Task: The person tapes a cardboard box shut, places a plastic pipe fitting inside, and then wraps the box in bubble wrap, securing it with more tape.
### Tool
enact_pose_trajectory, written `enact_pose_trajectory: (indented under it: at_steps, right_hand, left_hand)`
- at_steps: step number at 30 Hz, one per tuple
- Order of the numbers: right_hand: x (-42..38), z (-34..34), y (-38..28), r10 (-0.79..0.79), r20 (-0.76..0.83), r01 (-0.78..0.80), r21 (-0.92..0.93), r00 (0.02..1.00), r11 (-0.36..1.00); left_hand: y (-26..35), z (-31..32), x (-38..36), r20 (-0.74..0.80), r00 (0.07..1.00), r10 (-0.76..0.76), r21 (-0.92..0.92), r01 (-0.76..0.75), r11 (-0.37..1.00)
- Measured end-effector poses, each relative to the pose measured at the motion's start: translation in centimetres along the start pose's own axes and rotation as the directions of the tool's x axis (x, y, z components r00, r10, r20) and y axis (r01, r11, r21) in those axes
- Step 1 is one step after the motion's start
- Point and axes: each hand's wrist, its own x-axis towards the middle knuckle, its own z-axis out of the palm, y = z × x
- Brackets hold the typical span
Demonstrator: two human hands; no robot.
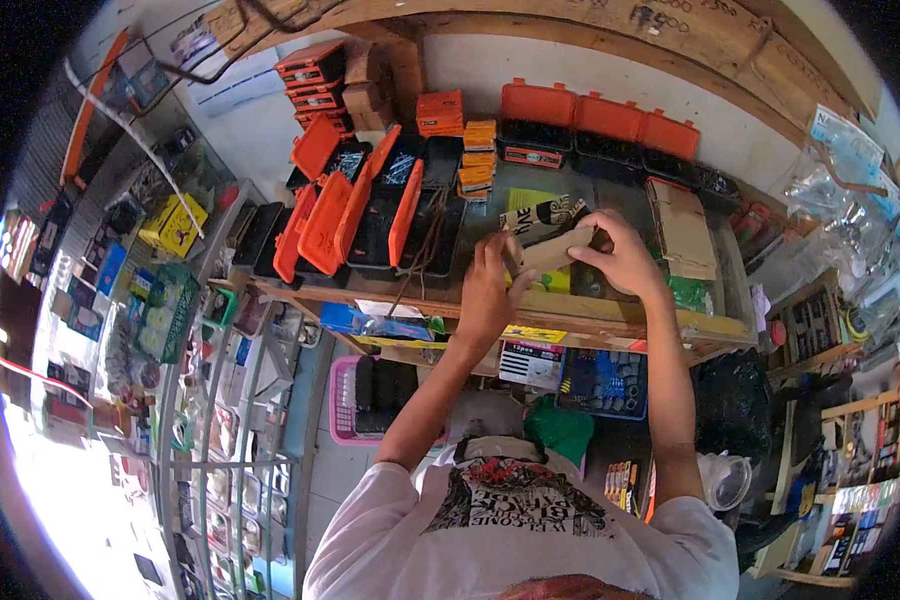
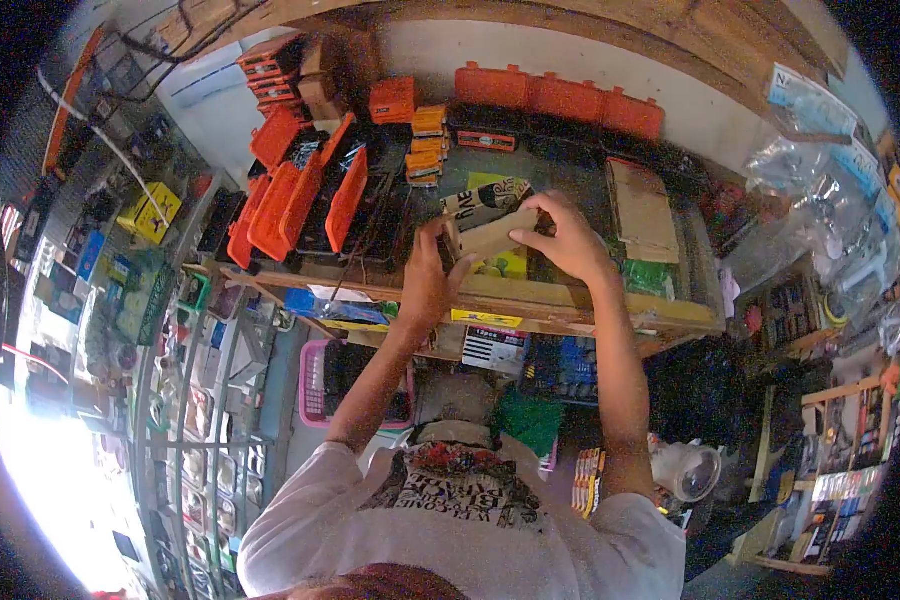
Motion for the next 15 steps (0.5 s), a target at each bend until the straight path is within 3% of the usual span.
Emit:
enact_pose_trajectory:
  at_steps: [2, 3, 5, 8, 12, 15]
  right_hand:
    - [-0.3, -0.4, -0.8, 0.054, 0.047, -0.058, 0.095, 0.997, 0.994]
    - [-0.6, 0.0, -0.8, 0.001, -0.034, 0.002, 0.087, 0.999, 0.996]
    - [-1.7, 1.3, -0.7, -0.111, -0.181, 0.123, 0.056, 0.977, 0.991]
    - [-2.4, 2.8, -1.7, -0.036, -0.251, 0.056, 0.074, 0.967, 0.996]
    - [-1.8, 4.1, -1.5, -0.074, -0.417, 0.115, 0.075, 0.906, 0.991]
    - [-0.8, 4.3, -0.6, -0.118, -0.445, 0.124, -0.015, 0.888, 0.992]
  left_hand:
    - [0.2, -0.3, 0.1, 0.049, 0.998, -0.043, -0.013, 0.044, 0.999]
    - [0.2, -0.5, 0.1, 0.068, 0.995, -0.069, -0.018, 0.07, 0.997]
    - [-0.5, -0.3, 0.1, 0.039, 0.999, 0.017, 0.008, -0.017, 1.0]
    - [-0.6, -0.5, 0.3, 0.025, 1.0, 0.014, -0.038, -0.013, 0.999]
    - [-0.8, -0.3, 0.6, -0.004, 1.0, 0.029, -0.052, -0.029, 0.998]
    - [-0.8, -0.2, 0.7, 0.023, 0.998, -0.056, -0.131, 0.059, 0.99]
